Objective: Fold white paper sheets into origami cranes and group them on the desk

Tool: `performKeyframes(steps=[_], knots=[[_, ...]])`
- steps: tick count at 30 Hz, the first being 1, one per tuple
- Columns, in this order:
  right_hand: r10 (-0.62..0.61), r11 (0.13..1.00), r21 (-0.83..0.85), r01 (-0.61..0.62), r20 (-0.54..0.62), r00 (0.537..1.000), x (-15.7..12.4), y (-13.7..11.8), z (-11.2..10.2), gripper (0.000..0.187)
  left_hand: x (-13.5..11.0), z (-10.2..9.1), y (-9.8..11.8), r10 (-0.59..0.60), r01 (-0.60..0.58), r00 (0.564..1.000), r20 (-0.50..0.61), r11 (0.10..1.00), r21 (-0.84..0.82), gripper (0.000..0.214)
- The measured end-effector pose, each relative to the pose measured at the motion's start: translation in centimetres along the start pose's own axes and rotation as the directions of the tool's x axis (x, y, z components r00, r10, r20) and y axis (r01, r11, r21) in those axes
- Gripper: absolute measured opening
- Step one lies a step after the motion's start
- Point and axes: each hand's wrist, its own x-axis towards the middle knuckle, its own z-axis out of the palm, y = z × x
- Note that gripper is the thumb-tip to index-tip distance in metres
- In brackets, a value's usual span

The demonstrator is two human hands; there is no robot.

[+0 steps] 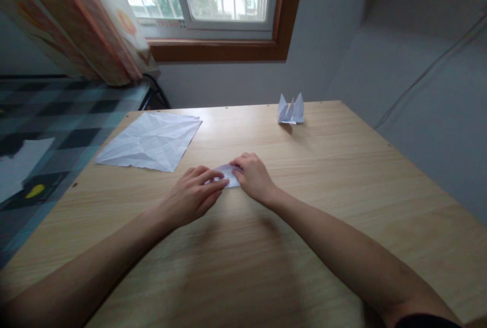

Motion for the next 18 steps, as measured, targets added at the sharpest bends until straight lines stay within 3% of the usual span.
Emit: performKeyframes(steps=[6,10,13,16,18], knots=[[-0.147,0.985,-0.085,0.15,0.037,0.988,-0.5,0.3,-0.5,0.023,-0.2,0.2,0.0,-0.001,0.003,0.999,-0.046,0.999,0.042,0.027],[-0.278,0.906,-0.291,0.307,0.136,0.951,-0.8,0.2,-0.9,0.019,-0.2,0.2,-0.1,0.024,-0.021,0.998,-0.056,0.999,0.047,0.027],[-0.332,0.842,-0.403,0.358,0.136,0.933,-1.0,-0.2,-1.2,0.017,-0.1,0.2,-0.1,0.043,-0.042,0.999,-0.026,0.999,0.024,0.027],[-0.389,0.815,-0.428,0.391,0.096,0.916,-1.1,-0.5,-1.4,0.017,0.0,0.3,-0.2,0.043,-0.043,0.999,-0.027,0.999,0.01,0.026],[-0.42,0.808,-0.39,0.442,0.145,0.896,-1.1,-0.5,-1.5,0.02,-0.1,0.3,-0.2,0.035,-0.035,0.999,-0.033,0.999,0.002,0.027]])
